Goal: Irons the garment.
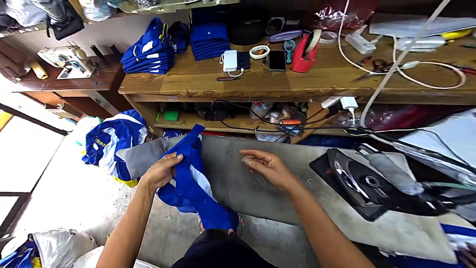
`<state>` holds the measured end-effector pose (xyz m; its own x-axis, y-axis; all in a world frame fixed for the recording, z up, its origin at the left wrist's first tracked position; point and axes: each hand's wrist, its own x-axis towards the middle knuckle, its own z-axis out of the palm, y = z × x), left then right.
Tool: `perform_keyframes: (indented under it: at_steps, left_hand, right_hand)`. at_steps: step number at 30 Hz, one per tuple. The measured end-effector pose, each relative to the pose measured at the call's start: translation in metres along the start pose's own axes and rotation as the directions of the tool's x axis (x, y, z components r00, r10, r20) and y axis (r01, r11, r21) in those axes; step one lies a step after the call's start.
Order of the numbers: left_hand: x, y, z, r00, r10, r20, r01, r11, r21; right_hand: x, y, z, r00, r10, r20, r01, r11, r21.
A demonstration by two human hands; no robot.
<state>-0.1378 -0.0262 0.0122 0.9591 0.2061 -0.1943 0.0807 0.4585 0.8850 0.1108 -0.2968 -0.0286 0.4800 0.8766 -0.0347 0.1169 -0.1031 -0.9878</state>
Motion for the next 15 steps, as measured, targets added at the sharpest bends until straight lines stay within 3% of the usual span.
perform_keyframes:
  at_steps: [4,10,13,15]
  left_hand:
    - [-0.001,0.002,0.004,0.993,0.120,0.024,-0.108,0.953,-0.284]
    - [-0.003,0.005,0.017,0.963,0.257,0.076,-0.202,0.882,-0.426]
    - [-0.011,0.021,0.025,0.924,0.376,0.070,-0.332,0.881,-0.337]
    - [-0.019,0.039,0.024,0.888,0.453,0.083,-0.439,0.887,-0.144]
  right_hand:
    - [0.020,0.001,0.030,0.992,-0.003,0.130,-0.013,0.992,0.124]
    - [0.043,0.016,0.084,0.894,-0.138,0.427,-0.012,0.945,0.328]
    - [0.037,0.017,0.103,0.873,0.013,0.488,-0.126,0.971,0.201]
    - [0.036,0.016,0.110,0.872,0.030,0.489,-0.095,0.990,0.108]
